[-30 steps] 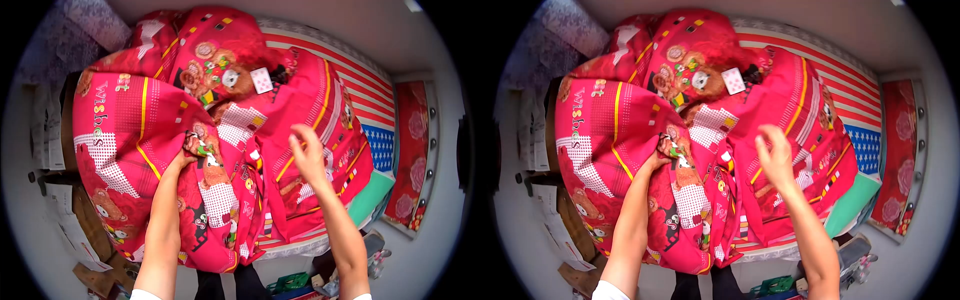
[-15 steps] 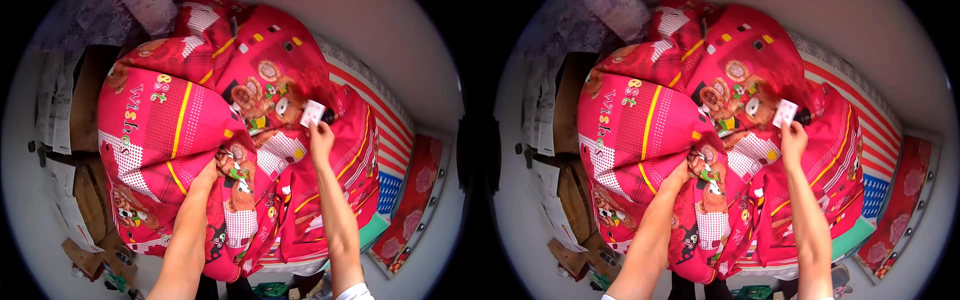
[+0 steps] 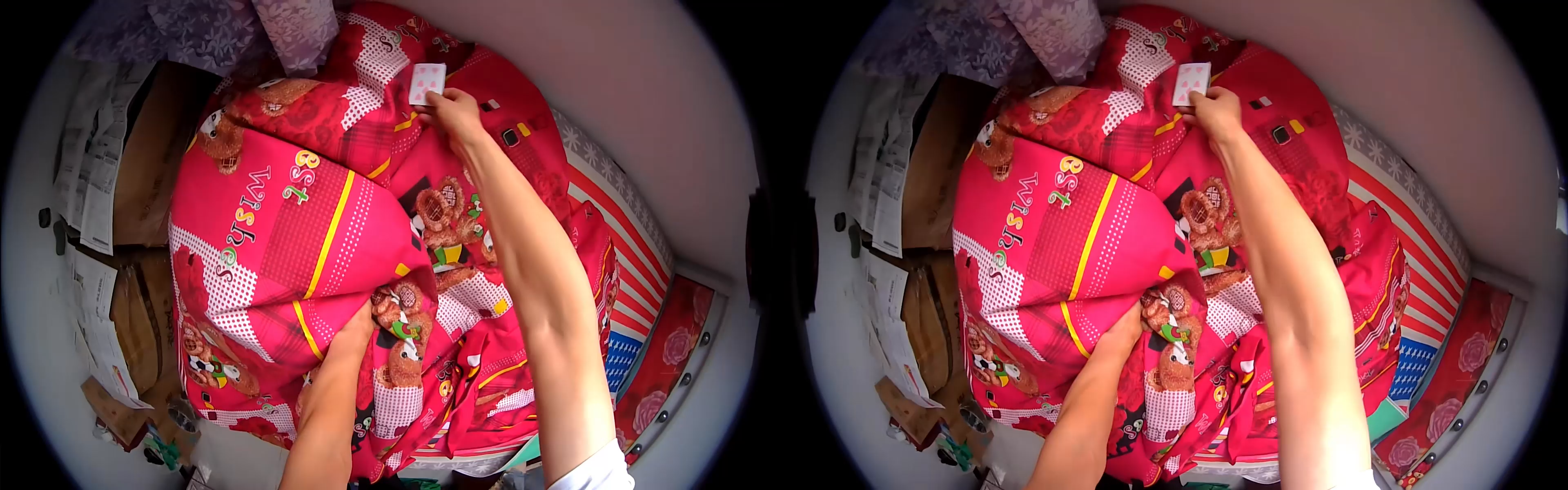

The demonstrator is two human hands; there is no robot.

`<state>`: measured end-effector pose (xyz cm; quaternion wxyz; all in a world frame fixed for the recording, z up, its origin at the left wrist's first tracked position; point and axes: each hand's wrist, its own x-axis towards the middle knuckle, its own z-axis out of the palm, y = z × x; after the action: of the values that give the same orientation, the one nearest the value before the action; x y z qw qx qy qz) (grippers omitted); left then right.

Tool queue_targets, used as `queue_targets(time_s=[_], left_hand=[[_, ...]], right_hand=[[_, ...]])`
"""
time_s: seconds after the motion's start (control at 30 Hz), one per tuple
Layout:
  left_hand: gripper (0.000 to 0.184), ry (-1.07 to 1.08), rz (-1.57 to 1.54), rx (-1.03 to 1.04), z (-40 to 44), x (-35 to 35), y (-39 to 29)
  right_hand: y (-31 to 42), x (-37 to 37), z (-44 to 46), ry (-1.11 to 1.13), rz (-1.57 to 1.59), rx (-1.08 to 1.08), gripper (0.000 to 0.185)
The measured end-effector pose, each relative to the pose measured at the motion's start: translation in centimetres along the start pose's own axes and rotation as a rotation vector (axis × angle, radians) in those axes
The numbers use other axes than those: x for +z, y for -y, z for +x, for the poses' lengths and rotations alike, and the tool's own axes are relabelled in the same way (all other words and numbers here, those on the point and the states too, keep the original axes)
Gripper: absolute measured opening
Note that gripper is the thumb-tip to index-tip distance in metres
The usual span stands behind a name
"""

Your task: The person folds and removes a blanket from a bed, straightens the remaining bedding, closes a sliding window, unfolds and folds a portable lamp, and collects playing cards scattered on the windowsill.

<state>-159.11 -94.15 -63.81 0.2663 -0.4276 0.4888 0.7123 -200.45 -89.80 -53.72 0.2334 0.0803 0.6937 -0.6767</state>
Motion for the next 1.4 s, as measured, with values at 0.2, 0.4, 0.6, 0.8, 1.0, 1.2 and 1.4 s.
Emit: queue_targets(time_s=[0.2, 0.4, 0.6, 0.8, 1.0, 1.2, 1.4], left_hand=[[0.048, 0.024, 0.04, 0.046, 1.2, 0.5, 0.6], [0.054, 0.024, 0.077, 0.028, 1.6, -0.3, -0.1], [0.062, 0.03, 0.143, 0.001, 1.1, 0.6, -1.5], [0.071, 0.036, 0.182, 0.004, 0.1, 1.2, -1.6], [0.08, 0.061, 0.196, 0.047, 0.7, 1.6, -1.6], [0.09, 0.074, 0.247, 0.049, -0.9, -1.0, -0.3], [0.098, 0.058, 0.272, 0.072, 0.6, -0.5, -1.3]], right_hand=[[-2.2, -2.1, -0.6, -0.401, -0.584, -0.533, 0.023], [3.0, -15.1, -15.1, -0.105, -0.258, -0.121, 0.03], [16.5, -25.5, -24.0, -0.137, -0.238, -0.196, 0.018], [37.5, -29.1, -19.3, -0.276, 0.167, -0.631, 0.025], [35.4, -26.2, -19.0, -0.139, 0.099, -0.463, 0.038], [7.3, -29.6, -32.3, -0.21, -0.658, -0.042, 0.041], [-27.4, -39.6, -59.0, -0.44, -0.844, 0.629, 0.06]])
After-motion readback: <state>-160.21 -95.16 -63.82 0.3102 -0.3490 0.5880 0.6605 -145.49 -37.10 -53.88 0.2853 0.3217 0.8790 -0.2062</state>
